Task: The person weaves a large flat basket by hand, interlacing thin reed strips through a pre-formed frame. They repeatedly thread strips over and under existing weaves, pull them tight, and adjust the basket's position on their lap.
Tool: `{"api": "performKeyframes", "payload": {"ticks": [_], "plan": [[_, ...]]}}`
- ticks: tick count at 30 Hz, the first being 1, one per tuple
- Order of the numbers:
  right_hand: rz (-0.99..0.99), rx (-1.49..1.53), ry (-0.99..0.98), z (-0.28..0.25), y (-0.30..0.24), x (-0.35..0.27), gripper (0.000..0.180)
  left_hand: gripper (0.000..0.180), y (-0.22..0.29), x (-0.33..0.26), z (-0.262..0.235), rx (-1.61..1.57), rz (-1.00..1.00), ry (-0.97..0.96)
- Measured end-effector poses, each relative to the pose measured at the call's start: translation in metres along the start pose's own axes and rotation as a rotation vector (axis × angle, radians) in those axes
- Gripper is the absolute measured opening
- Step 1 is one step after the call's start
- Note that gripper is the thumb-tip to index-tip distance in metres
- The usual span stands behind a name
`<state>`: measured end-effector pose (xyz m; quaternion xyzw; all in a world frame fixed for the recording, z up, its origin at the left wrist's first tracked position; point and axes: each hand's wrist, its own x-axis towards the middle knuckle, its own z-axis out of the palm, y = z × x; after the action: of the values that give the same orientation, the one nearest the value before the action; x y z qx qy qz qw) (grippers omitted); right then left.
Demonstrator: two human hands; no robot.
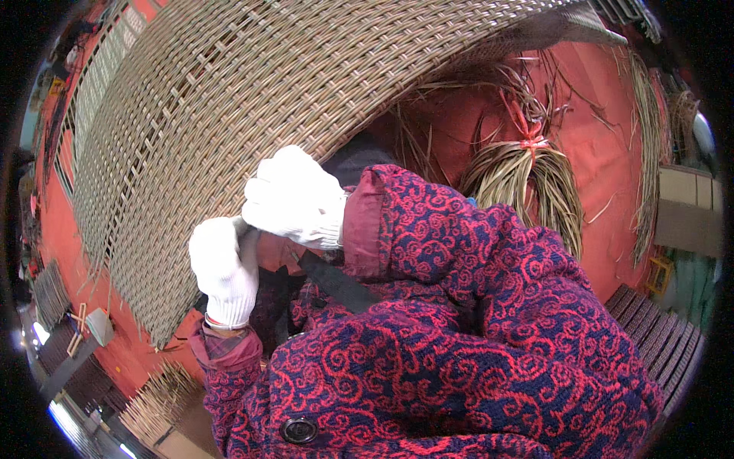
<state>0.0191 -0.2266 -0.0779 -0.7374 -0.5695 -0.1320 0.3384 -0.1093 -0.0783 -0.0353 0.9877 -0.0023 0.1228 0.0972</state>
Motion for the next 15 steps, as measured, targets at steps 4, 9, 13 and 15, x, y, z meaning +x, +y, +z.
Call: {"api": "performKeyframes", "payload": {"ticks": [4, 9, 13, 15], "plan": [[-0.024, -0.005, -0.015, 0.007, -0.001, -0.005, 0.009, 0.018, -0.004, -0.003, 0.001, 0.008, 0.021, -0.039], [-0.061, 0.036, 0.069, 0.008, 0.0, -0.004, 0.011, 0.019, -0.007, -0.01, 0.006, 0.082, 0.024, 0.022], [-0.072, 0.129, 0.097, -0.014, 0.022, -0.016, 0.018, 0.027, -0.009, -0.015, 0.011, -0.025, 0.022, 0.118], [0.033, -0.007, 0.111, -0.029, 0.044, -0.027, 0.027, 0.033, -0.007, -0.016, 0.013, -0.051, -0.012, 0.176]]}}
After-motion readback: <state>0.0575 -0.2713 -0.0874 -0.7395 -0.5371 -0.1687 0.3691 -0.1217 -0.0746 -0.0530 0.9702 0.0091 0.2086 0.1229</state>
